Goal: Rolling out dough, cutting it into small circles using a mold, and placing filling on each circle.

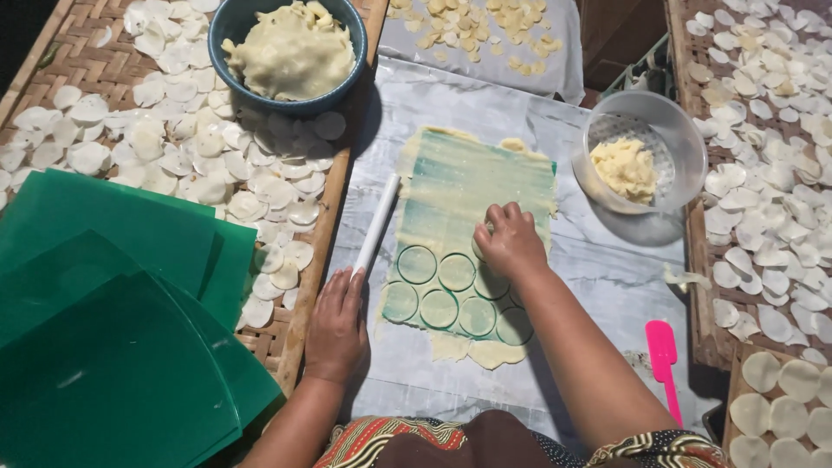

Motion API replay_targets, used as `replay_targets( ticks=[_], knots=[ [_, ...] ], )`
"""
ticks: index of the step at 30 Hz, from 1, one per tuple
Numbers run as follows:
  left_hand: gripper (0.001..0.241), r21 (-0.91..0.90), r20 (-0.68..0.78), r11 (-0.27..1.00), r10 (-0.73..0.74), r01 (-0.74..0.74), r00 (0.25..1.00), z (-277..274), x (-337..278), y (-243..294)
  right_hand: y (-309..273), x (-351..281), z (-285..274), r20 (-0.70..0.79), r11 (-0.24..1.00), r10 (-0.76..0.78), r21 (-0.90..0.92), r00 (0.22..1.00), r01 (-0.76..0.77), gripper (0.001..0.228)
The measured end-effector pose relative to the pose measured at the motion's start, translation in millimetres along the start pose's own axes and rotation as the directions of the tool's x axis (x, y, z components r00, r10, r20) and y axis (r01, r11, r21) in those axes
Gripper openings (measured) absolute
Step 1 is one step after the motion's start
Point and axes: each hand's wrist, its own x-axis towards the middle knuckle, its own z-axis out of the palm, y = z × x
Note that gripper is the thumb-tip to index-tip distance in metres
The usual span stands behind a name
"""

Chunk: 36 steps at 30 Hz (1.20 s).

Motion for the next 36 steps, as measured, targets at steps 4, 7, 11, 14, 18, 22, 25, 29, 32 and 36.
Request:
replay_targets(
  ticks=[4,7,11,14,18,22,25,29,32,36],
  knots=[
    [0.060,-0.001,-0.005,1.000,0.002,-0.002,1.000,0.5,3.2,-1.2,1.8,9.4,3.7,0.012,0.996,0.088,0.015,0.996,-0.088,0.036],
    [0.060,0.004,-0.003,1.000,0.003,-0.003,1.000,4.6,-2.1,-1.9,9.5,9.7,5.1,0.030,0.986,-0.098,-0.129,0.995,0.101,0.039],
    [0.059,0.011,-0.003,1.000,-0.006,0.006,1.000,5.3,-1.7,-3.4,-16.7,6.2,-23.3,0.133,0.929,0.341,0.106,0.931,-0.355,0.069],
    [0.060,-0.001,0.009,1.000,-0.015,0.015,1.000,1.9,-4.0,0.5,-14.0,5.1,-31.2,0.076,0.924,0.343,0.150,0.936,-0.351,0.065],
    [0.058,0.001,0.003,1.000,-0.010,0.010,1.000,0.0,-1.3,0.7,-37.7,10.1,-59.9,-0.006,0.936,0.234,0.273,0.972,-0.224,0.058],
    [0.059,-0.006,-0.006,1.000,-0.012,0.011,1.000,-0.2,-1.3,0.4,-51.9,20.7,-53.0,0.006,0.938,0.166,0.309,0.986,-0.160,0.054],
    [0.058,-0.014,-0.007,1.000,-0.009,0.009,1.000,-0.6,-0.9,-0.1,-51.4,27.6,-41.1,0.031,0.951,0.132,0.278,0.991,-0.135,0.052],
    [0.059,-0.017,-0.017,1.000,0.001,-0.001,1.000,3.7,-1.8,-3.4,-46.6,33.0,-26.1,0.032,0.953,0.112,0.281,0.993,-0.117,0.055],
    [0.060,-0.012,-0.019,1.000,0.004,-0.004,1.000,3.2,-1.3,-3.3,-46.3,31.5,-20.7,0.008,0.955,0.094,0.280,0.996,-0.093,0.054],
    [0.062,-0.003,-0.019,1.000,0.005,-0.005,1.000,6.3,-2.9,-5.0,-42.2,34.6,-8.3,-0.024,0.965,0.083,0.253,0.996,-0.075,0.054]
  ],
)
